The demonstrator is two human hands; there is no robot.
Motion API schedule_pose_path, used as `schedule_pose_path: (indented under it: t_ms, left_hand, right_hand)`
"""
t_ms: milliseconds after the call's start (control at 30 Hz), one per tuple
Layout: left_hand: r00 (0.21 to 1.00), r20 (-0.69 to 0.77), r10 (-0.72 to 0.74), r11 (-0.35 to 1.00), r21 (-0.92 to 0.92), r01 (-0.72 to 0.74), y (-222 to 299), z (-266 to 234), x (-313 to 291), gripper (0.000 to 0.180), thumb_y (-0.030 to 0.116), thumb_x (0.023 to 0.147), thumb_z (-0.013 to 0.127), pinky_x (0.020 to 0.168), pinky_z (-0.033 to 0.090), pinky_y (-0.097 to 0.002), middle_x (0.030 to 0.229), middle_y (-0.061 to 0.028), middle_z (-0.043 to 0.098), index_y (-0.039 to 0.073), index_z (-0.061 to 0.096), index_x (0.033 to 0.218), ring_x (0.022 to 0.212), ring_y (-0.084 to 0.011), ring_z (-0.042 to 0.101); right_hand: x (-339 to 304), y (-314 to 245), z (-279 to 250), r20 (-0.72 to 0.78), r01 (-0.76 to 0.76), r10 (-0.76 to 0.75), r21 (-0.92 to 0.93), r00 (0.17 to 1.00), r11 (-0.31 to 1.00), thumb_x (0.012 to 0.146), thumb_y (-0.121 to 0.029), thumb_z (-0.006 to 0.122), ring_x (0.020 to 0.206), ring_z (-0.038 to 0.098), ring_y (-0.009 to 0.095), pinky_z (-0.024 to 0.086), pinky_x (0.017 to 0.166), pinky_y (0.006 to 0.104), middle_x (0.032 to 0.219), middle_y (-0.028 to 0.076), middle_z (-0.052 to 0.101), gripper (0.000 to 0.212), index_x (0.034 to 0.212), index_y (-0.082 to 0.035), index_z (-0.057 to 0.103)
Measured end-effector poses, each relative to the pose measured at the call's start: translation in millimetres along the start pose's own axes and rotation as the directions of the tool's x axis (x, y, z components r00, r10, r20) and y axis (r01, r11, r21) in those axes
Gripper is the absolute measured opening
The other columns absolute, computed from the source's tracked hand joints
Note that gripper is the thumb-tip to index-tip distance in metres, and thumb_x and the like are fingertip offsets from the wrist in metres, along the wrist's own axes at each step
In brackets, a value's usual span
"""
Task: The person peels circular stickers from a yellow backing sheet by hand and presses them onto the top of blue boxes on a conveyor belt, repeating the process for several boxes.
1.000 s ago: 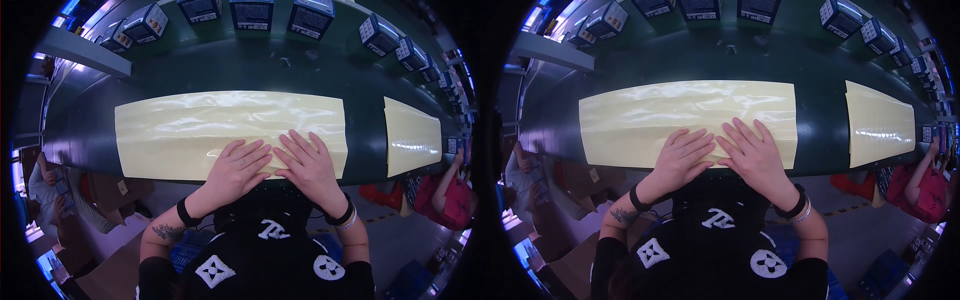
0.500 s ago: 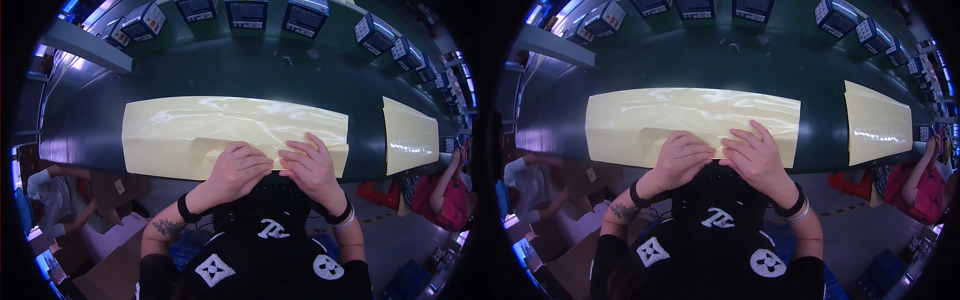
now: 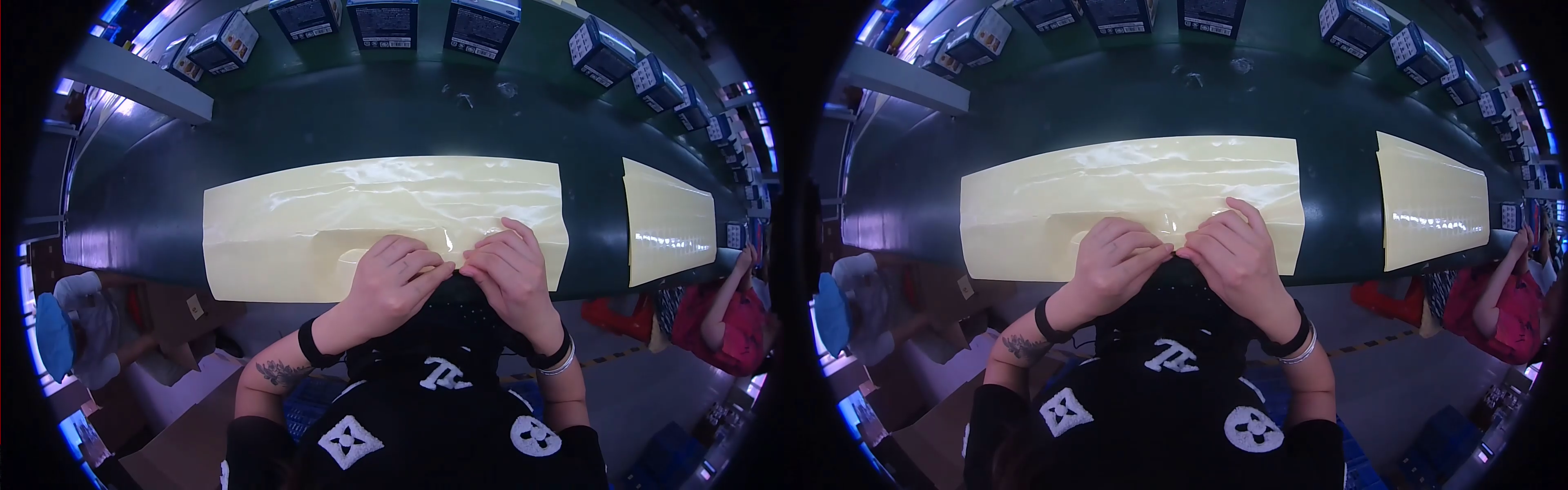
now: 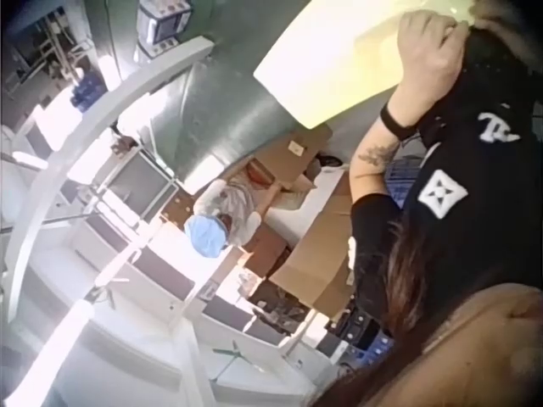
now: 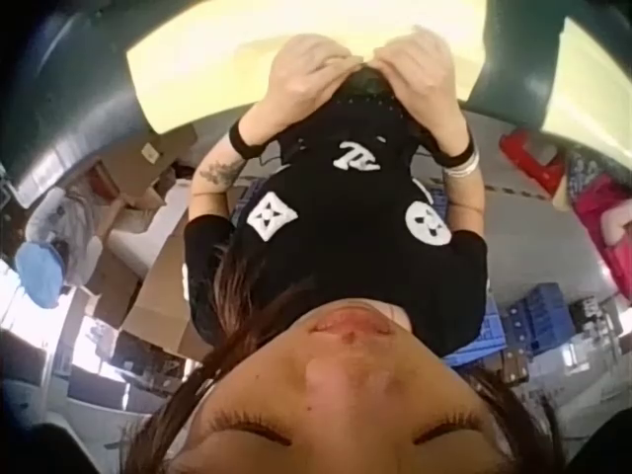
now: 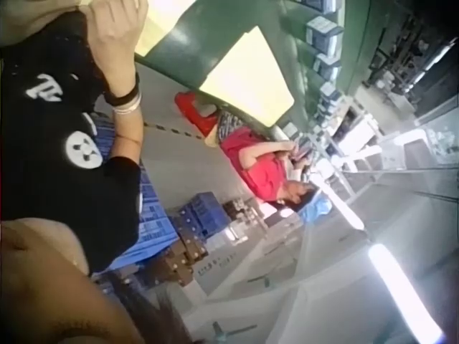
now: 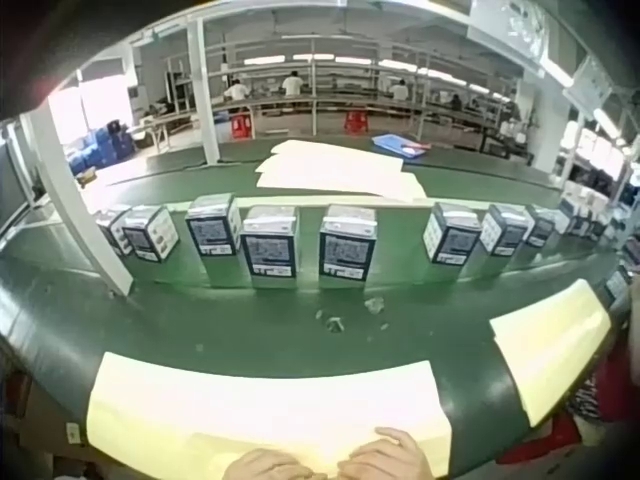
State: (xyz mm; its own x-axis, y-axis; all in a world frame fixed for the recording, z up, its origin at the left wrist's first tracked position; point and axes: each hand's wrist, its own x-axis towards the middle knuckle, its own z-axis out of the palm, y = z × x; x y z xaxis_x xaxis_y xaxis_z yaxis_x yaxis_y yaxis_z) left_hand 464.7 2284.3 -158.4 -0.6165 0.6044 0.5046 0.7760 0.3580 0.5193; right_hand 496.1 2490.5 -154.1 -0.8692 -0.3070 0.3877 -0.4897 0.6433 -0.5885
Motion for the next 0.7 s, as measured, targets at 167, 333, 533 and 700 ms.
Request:
schedule_pose_path:
  t_ms: [167,333,533,700]
  left_hand:
    - [0.993,-0.083,0.084,0.987,0.146,-0.071,2.3,1.7,-4.3,0.026,0.001,0.066,0.079,0.065,0.048,-0.0358,0.09,-0.0056,0.066,0.005,0.071,0.09,0.082,-0.0253,0.064]
    - [0.988,-0.114,0.104,0.982,0.17,-0.084,0.8,3.0,-2.4,0.026,0.002,0.066,0.079,0.066,0.048,-0.0358,0.093,-0.0075,0.066,0.004,0.072,0.091,0.084,-0.0261,0.065]
    - [0.992,-0.077,0.098,0.972,0.221,-0.079,-1.6,6.0,4.5,0.026,0.002,0.066,0.078,0.066,0.048,-0.036,0.094,-0.0081,0.067,0.003,0.072,0.092,0.085,-0.0259,0.065]
    - [0.977,-0.001,0.212,0.93,0.308,-0.201,-3.8,1.7,7.6,0.025,0.004,0.067,0.076,0.068,0.05,-0.0357,0.095,-0.0086,0.067,0.003,0.073,0.092,0.086,-0.0261,0.065]
  right_hand:
    - [2.9,-2.7,2.8,-0.039,-0.022,0.024,0.034,0.999,0.999,0.077,-0.006,0.075,0.078,0.061,0.027,0.048,0.081,0.0407,0.079,0.008,0.064,0.012,0.082,-0.003,0.064]
    - [4.9,-0.3,5.5,-0.093,-0.027,0.031,0.042,0.995,0.999,0.076,-0.006,0.075,0.075,0.06,0.028,0.047,0.073,0.0383,0.078,0.009,0.064,0.013,0.081,-0.002,0.064]
    - [8.1,4.8,5.3,-0.124,-0.02,0.023,0.032,0.992,0.999,0.076,-0.006,0.075,0.073,0.059,0.028,0.047,0.073,0.0382,0.076,0.009,0.063,0.013,0.08,-0.002,0.064]
    - [9.1,6.2,5.2,-0.127,-0.023,0.028,0.037,0.991,0.999,0.077,-0.006,0.075,0.07,0.058,0.027,0.046,0.071,0.0375,0.074,0.009,0.063,0.012,0.079,-0.002,0.064]
